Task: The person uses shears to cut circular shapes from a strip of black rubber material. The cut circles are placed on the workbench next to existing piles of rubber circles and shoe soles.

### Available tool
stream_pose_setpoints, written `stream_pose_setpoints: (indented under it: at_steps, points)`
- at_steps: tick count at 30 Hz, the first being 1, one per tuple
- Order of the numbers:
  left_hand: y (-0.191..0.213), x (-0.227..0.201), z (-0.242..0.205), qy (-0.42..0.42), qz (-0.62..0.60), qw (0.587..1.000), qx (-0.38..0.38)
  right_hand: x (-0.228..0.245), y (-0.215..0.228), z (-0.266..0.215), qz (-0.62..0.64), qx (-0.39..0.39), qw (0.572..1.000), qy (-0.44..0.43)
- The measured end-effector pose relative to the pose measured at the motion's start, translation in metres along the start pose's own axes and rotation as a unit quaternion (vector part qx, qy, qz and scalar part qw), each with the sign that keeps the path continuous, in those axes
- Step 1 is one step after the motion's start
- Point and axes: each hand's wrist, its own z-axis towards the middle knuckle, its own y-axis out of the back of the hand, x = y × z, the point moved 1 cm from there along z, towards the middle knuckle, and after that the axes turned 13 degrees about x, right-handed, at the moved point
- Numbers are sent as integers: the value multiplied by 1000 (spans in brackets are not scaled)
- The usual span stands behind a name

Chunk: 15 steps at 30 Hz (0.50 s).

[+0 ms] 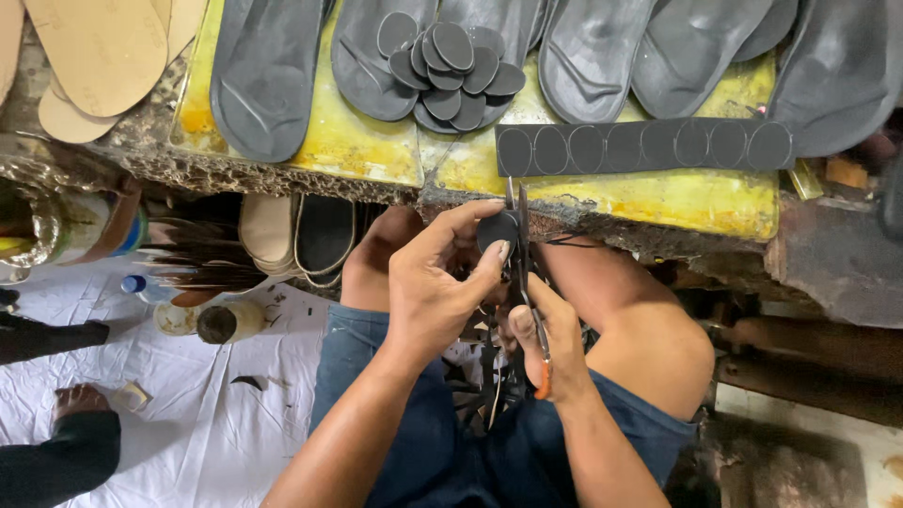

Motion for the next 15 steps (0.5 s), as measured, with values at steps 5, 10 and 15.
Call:
stream_pose_setpoints:
  at_steps: [5, 10, 15]
  points:
    - [1, 0, 1, -9, 20, 1000, -3, -12, 5, -4, -51, -16, 999, -9]
    - [4, 0, 1, 8, 18, 1000, 4, 12, 1, 2, -34, 3, 999, 3]
    - [5, 5, 0, 19, 11, 1000, 21, 8, 0, 2, -10, 16, 1000, 24]
